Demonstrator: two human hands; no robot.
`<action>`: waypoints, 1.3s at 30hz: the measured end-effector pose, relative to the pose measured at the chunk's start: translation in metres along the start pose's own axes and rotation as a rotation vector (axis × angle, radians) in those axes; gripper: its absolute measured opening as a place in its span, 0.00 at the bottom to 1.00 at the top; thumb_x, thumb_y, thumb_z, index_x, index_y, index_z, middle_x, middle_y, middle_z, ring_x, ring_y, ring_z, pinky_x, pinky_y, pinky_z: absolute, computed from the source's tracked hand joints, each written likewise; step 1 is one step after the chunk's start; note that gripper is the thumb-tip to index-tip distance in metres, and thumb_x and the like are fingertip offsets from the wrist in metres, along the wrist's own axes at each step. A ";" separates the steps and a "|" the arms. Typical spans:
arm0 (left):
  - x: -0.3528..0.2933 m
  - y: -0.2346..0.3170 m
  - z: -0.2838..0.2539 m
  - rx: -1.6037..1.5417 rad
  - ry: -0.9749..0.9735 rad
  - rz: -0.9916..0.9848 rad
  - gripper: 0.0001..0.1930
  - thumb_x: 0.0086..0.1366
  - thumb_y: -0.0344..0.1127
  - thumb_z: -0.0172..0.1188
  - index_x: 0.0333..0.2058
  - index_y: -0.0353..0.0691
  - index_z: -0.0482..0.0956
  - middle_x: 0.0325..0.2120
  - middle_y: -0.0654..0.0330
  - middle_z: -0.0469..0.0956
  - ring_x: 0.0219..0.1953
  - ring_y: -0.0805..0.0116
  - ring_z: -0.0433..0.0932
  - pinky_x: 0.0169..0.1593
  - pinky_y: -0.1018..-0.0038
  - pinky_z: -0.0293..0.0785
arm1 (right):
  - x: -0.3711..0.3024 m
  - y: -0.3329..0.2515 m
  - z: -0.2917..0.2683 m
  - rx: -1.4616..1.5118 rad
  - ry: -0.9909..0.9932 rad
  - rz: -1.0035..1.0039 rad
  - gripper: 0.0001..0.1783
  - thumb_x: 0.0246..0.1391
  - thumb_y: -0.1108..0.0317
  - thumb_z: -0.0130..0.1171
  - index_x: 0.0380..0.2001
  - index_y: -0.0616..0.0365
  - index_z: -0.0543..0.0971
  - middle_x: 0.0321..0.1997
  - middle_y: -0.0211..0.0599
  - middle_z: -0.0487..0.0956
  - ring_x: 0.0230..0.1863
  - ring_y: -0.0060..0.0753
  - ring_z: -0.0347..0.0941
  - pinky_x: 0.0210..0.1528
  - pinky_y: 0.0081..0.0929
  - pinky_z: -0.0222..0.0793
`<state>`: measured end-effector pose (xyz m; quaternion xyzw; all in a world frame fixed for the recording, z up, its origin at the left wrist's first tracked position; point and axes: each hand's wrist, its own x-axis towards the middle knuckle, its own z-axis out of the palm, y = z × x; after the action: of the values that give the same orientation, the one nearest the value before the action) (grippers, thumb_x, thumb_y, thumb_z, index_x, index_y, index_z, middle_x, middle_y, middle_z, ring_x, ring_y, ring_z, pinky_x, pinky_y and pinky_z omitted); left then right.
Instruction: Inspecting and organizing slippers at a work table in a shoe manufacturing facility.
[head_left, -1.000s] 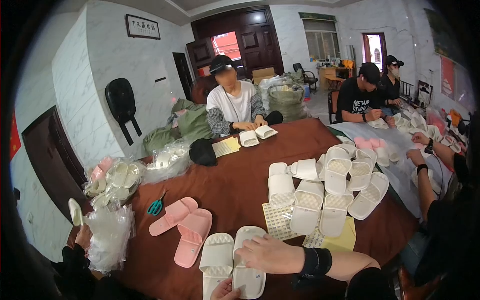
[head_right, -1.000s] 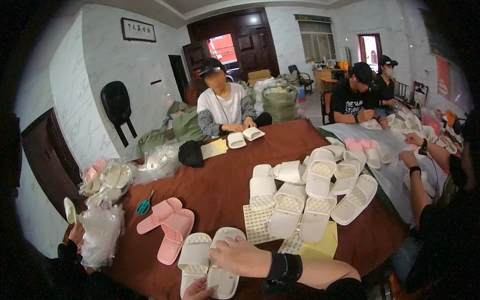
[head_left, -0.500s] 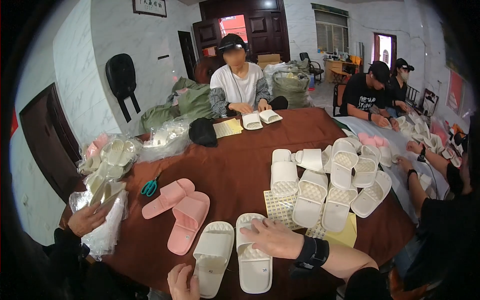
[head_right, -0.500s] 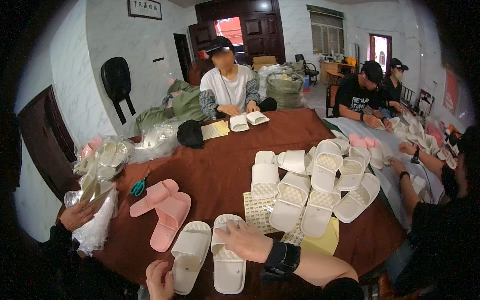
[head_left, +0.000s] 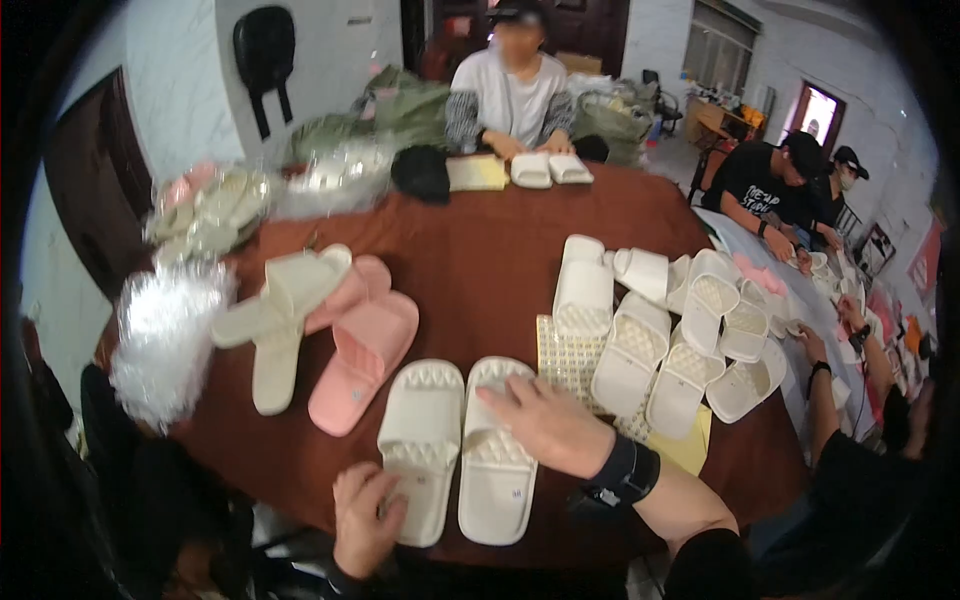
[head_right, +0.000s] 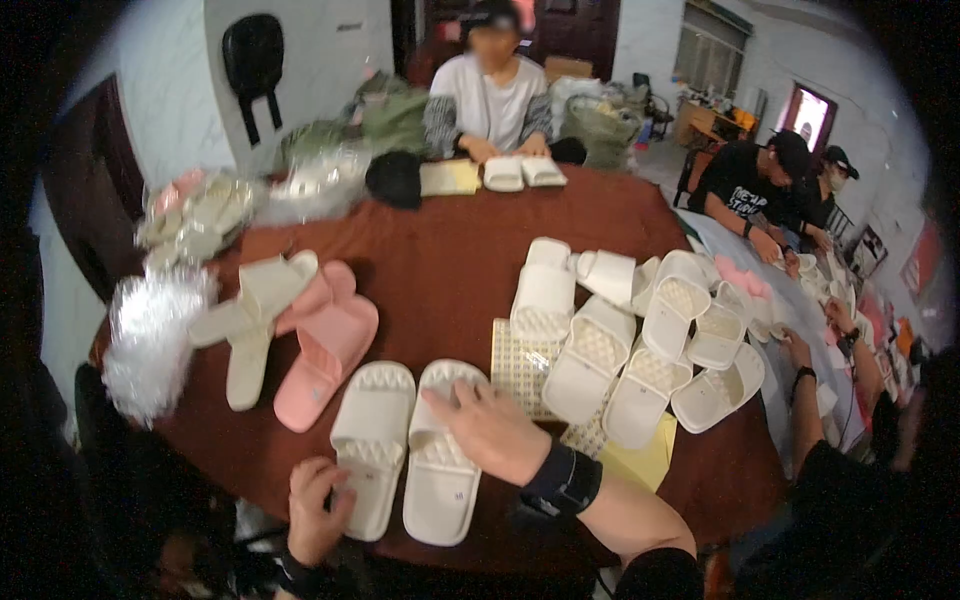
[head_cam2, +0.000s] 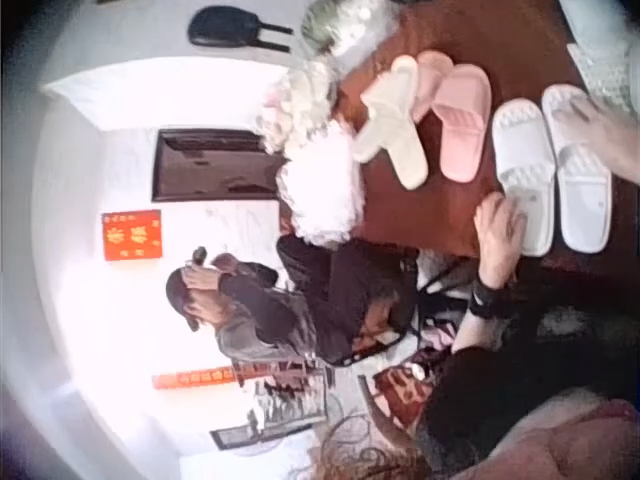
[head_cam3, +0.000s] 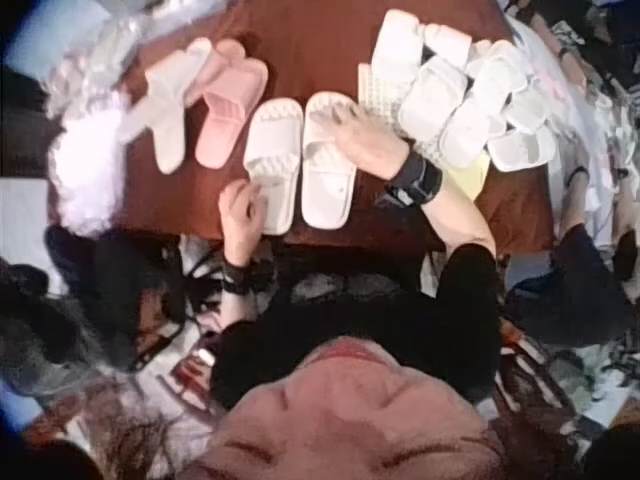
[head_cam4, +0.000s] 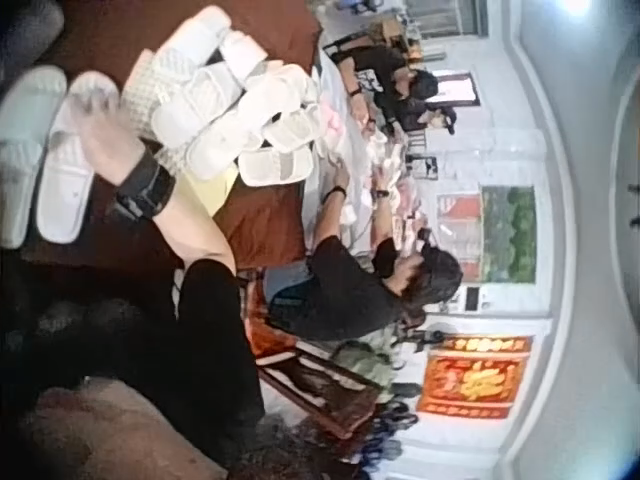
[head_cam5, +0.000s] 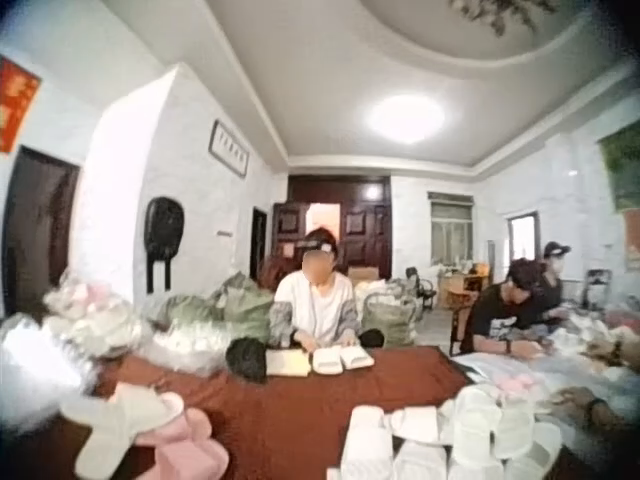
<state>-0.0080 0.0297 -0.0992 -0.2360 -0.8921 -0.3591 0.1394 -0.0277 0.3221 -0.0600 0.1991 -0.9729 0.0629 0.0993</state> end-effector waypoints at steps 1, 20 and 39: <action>0.001 0.000 -0.002 0.017 -0.021 -0.017 0.15 0.48 0.27 0.66 0.39 0.38 0.80 0.40 0.53 0.74 0.44 0.52 0.72 0.49 0.61 0.66 | 0.003 0.000 -0.004 0.012 -0.020 0.004 0.29 0.52 0.73 0.52 0.60 0.54 0.68 0.50 0.47 0.70 0.47 0.52 0.72 0.46 0.43 0.72; -0.011 0.013 0.008 0.015 0.005 0.090 0.19 0.45 0.26 0.69 0.39 0.40 0.80 0.43 0.54 0.74 0.44 0.54 0.72 0.47 0.62 0.65 | -0.002 -0.006 -0.026 0.063 0.026 -0.059 0.30 0.54 0.65 0.60 0.60 0.55 0.67 0.52 0.46 0.71 0.51 0.48 0.70 0.53 0.45 0.66; -0.009 0.027 0.004 0.131 0.001 0.164 0.15 0.45 0.29 0.67 0.35 0.41 0.81 0.40 0.56 0.77 0.42 0.53 0.74 0.46 0.59 0.67 | -0.031 -0.015 -0.018 0.291 -0.080 -0.368 0.08 0.51 0.63 0.54 0.31 0.56 0.73 0.30 0.37 0.74 0.35 0.43 0.72 0.38 0.38 0.64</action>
<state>0.0136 0.0462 -0.0904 -0.2985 -0.8912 -0.2877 0.1838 0.0095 0.3231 -0.0482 0.3875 -0.9041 0.1753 0.0408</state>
